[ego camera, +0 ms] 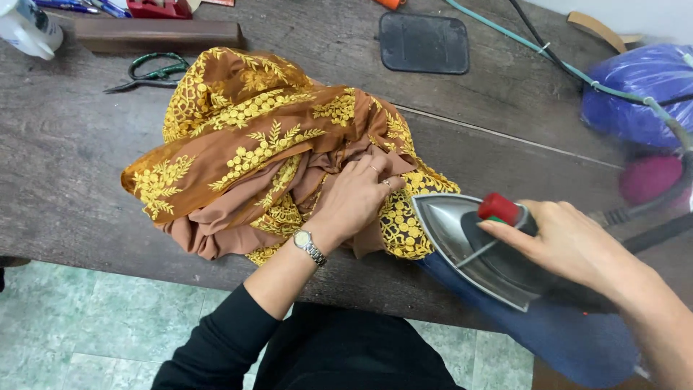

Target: The person irons a brown and gold patterned fabric on a blue ironing board. They repeatedly smooth the fabric with their hands, pick up the iron to press sections, and then set the iron down to reposition the material.

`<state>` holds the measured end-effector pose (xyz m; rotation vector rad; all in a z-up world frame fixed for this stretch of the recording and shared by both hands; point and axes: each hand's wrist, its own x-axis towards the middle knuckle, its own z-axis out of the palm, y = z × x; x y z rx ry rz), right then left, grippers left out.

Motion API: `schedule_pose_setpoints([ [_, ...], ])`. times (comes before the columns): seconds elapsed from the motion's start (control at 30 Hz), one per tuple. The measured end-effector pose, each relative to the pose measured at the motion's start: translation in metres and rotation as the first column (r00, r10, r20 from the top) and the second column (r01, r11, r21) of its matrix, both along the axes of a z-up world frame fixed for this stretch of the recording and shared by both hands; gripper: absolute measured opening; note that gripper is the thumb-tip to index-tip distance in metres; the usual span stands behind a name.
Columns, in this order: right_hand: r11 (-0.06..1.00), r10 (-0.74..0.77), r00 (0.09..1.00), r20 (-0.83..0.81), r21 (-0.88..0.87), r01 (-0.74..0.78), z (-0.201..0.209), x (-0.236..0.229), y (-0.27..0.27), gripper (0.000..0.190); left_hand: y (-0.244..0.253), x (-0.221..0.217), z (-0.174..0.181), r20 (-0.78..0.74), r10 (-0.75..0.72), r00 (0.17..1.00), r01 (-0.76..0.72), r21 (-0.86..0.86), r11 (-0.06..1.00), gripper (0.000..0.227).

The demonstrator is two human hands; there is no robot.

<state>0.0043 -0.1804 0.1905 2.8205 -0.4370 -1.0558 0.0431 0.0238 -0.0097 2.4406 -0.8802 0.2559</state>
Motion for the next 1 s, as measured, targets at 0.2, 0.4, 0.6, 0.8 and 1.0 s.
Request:
schedule_pose_setpoints([
  [0.2, 0.999, -0.004, 1.000, -0.003, -0.047, 0.003, -0.009, -0.010, -0.035, 0.044, 0.011, 0.004, -0.002, 0.056, -0.179, 0.982, 0.166, 0.181, 0.969, 0.036],
  [0.4, 0.995, 0.003, 1.000, 0.001, -0.102, -0.003, -0.011, -0.014, -0.048, 0.044, 0.014, 0.001, -0.007, 0.193, -0.232, 0.953, 0.191, 0.210, 0.959, 0.027],
  [0.6, 0.993, 0.028, 0.999, 0.026, -0.117, -0.025, -0.006, -0.007, -0.030, 0.046, 0.017, -0.004, -0.007, 0.242, -0.306, 0.921, 0.248, 0.242, 0.938, 0.019],
  [0.8, 0.990, 0.099, 0.995, 0.008, -0.097, -0.098, -0.001, 0.011, 0.008, 0.048, 0.017, -0.007, -0.013, 0.263, -0.246, 0.933, 0.186, 0.232, 0.955, 0.026],
  [1.0, 0.994, 0.096, 0.995, -0.030, -0.051, -0.097, -0.001, 0.022, 0.018, 0.048, 0.018, -0.007, -0.015, 0.274, -0.161, 0.948, 0.129, 0.132, 0.983, 0.029],
])
